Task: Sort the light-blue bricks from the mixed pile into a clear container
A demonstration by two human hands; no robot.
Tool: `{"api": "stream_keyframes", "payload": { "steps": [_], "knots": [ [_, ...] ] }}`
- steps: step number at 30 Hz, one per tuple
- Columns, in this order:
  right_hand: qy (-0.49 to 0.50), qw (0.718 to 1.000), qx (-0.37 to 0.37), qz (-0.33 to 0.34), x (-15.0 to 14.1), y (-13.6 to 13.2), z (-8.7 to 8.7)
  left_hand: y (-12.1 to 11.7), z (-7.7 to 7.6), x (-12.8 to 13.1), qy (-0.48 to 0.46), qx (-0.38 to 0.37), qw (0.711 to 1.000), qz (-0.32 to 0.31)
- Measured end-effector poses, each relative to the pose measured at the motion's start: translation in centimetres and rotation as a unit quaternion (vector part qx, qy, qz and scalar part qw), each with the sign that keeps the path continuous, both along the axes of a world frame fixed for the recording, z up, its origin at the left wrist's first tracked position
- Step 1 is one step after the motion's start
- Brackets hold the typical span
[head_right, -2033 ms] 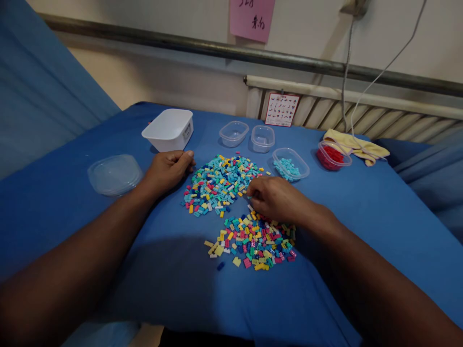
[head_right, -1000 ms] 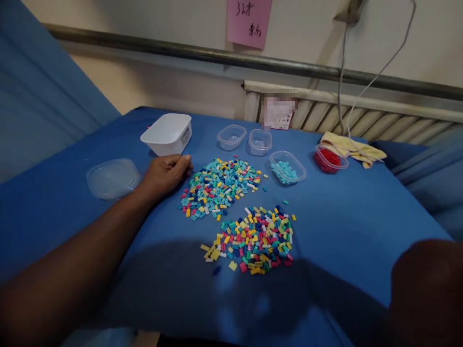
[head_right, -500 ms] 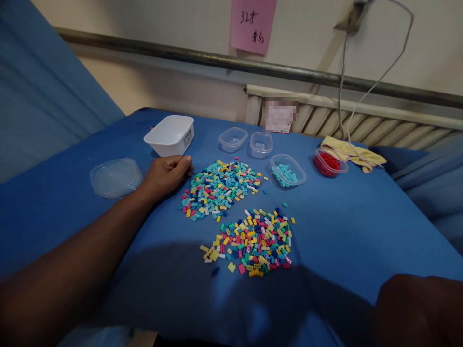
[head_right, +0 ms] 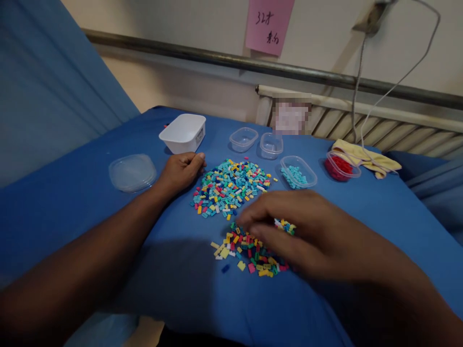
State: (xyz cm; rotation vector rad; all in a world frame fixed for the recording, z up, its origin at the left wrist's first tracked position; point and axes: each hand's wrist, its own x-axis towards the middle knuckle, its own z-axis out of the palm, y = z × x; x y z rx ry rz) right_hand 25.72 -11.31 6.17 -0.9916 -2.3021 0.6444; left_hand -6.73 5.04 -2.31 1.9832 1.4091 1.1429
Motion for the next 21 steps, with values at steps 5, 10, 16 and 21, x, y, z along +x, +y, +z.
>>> {"api": "stream_keyframes", "payload": {
  "steps": [5, 10, 16, 21],
  "knots": [
    [-0.075, 0.996, -0.009, 0.054, -5.7, 3.2, -1.8, 0.2, -0.3, 0.0, -0.012, -0.006, 1.0, -0.012],
    [-0.175, 0.984, 0.009, 0.039, -6.9, 4.4, -4.7, 0.1, -0.4, 0.0, -0.016, -0.005, 1.0, -0.018],
    [-0.12, 0.993, -0.008, 0.011, -5.2, 4.1, -3.9, 0.0, -0.4, 0.0, -0.009, -0.003, 1.0, -0.028],
    [-0.164, 0.986, 0.004, 0.016, -5.6, 4.2, -4.4, 0.1, -0.5, 0.1, -0.007, 0.0, 1.0, -0.03]
  ]
}}
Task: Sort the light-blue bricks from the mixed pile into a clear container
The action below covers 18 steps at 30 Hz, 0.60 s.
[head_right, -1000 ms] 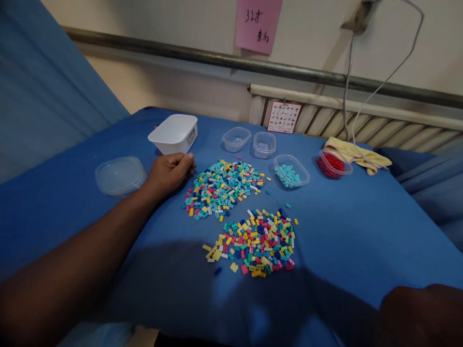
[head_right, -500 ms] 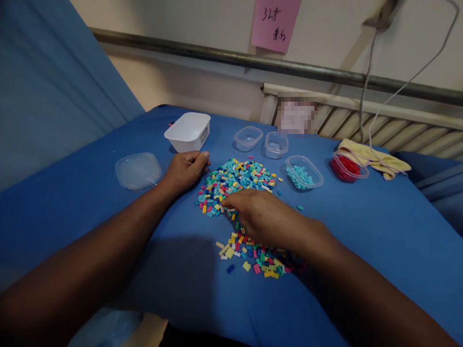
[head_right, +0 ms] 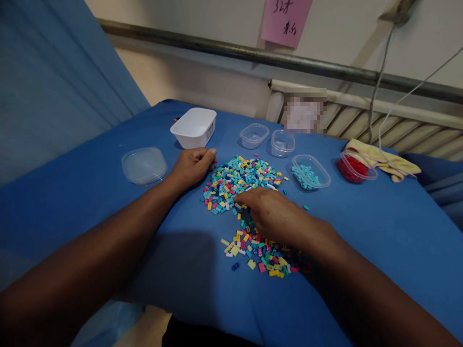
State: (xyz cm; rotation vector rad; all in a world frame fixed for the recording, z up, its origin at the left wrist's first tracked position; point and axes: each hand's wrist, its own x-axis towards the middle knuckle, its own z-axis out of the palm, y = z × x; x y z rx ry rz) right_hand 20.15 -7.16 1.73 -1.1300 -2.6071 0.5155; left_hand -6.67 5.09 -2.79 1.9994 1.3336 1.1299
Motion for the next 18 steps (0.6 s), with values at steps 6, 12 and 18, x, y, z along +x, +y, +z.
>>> {"api": "stream_keyframes", "payload": {
  "steps": [6, 12, 18],
  "knots": [
    [0.024, 1.0, -0.019, -0.005, 0.47, 0.37, 0.54, 0.13, -0.16, -0.08, -0.001, -0.002, 1.0, -0.003],
    [0.022, 1.0, -0.006, -0.021, 0.56, 0.55, 0.6, 0.09, -0.1, -0.11, 0.006, -0.005, 1.0, 0.0],
    [0.033, 0.999, -0.038, 0.001, 0.28, 0.55, 0.7, 0.06, -0.08, -0.08, 0.008, -0.007, 1.0, 0.003]
  ]
}}
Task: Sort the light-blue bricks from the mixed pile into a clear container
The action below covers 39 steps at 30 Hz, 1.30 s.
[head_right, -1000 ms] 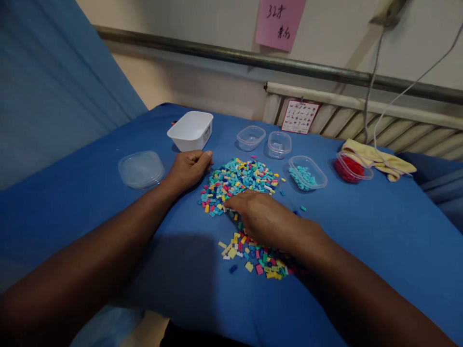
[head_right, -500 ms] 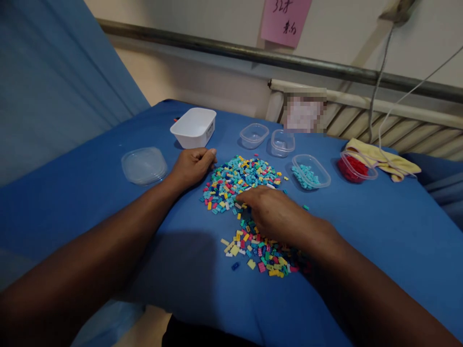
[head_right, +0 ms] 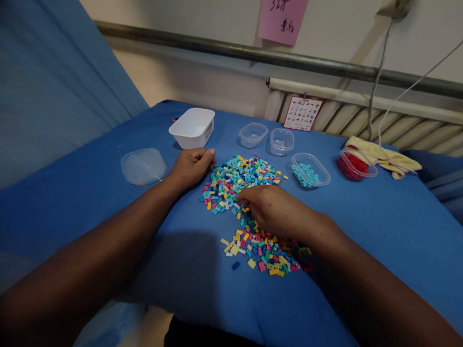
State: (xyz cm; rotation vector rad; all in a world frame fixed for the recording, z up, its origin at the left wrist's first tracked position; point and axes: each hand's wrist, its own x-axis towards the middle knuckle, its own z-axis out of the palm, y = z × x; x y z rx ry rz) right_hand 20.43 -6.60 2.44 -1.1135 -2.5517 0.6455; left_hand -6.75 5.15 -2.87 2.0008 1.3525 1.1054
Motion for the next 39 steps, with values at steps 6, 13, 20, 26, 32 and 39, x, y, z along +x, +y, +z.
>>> {"api": "stream_keyframes", "payload": {
  "steps": [6, 13, 20, 26, 32, 39],
  "knots": [
    [-0.007, 1.0, 0.013, -0.026, 0.47, 0.16, 0.3, -0.11, 0.1, 0.04, -0.003, 0.0, 1.0, -0.007],
    [-0.015, 1.0, -0.003, -0.001, 0.38, 0.16, -0.26, 0.08, -0.17, -0.02, -0.003, 0.006, 1.0, -0.01],
    [-0.016, 0.999, 0.016, -0.032, 0.35, 0.14, 0.32, 0.0, -0.14, 0.06, -0.003, 0.001, 1.0, -0.006],
    [-0.007, 1.0, -0.025, -0.009, 0.34, -0.08, 0.29, -0.01, -0.04, 0.09, -0.006, 0.001, 1.0, -0.012],
    [-0.021, 1.0, -0.006, 0.002, 0.14, -0.22, 0.07, -0.01, -0.05, 0.15, 0.0, 0.0, 1.0, -0.008],
    [-0.01, 1.0, 0.023, -0.005, 0.28, -0.16, 0.29, 0.08, -0.16, 0.06, -0.002, 0.003, 1.0, -0.013]
  ]
}}
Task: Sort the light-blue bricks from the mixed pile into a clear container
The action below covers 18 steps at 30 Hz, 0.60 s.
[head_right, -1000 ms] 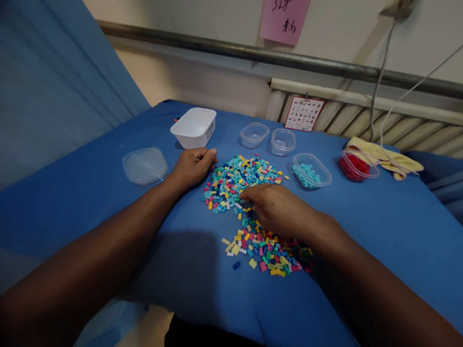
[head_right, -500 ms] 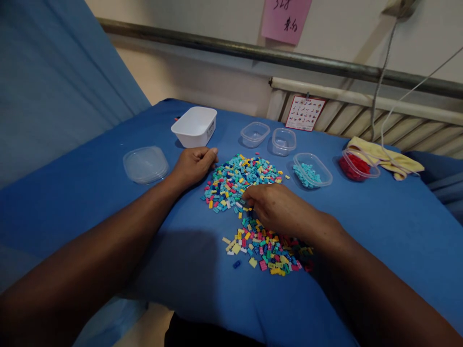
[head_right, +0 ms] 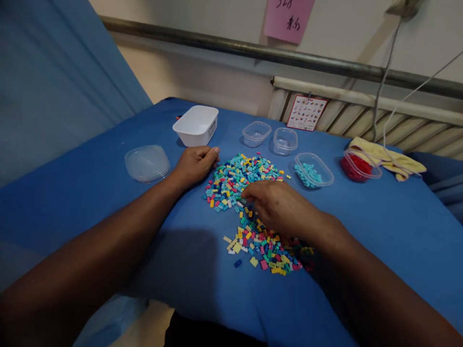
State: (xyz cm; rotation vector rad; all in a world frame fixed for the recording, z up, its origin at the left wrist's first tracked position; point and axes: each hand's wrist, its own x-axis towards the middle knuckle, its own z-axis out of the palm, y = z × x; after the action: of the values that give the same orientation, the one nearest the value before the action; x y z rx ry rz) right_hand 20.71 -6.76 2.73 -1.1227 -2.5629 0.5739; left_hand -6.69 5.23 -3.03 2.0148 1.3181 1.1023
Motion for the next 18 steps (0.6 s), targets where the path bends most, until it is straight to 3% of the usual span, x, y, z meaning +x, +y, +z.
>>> {"api": "stream_keyframes", "payload": {
  "steps": [4, 8, 15, 18],
  "knots": [
    [-0.036, 0.999, -0.004, 0.001, -0.25, -0.04, -0.23, -0.03, 0.03, -0.03, 0.002, 0.002, 1.0, -0.001],
    [-0.006, 0.999, -0.036, 0.027, -0.49, -0.37, -0.1, -0.12, 0.07, -0.01, 0.004, 0.006, 1.0, -0.002],
    [0.0, 0.998, -0.016, 0.064, -0.84, -0.6, -0.26, -0.17, 0.14, 0.05, 0.004, 0.004, 1.0, 0.0],
    [0.012, 0.995, -0.052, 0.085, -0.92, -0.84, 0.05, -0.18, 0.14, 0.05, -0.001, 0.001, 1.0, -0.002]
  ]
}}
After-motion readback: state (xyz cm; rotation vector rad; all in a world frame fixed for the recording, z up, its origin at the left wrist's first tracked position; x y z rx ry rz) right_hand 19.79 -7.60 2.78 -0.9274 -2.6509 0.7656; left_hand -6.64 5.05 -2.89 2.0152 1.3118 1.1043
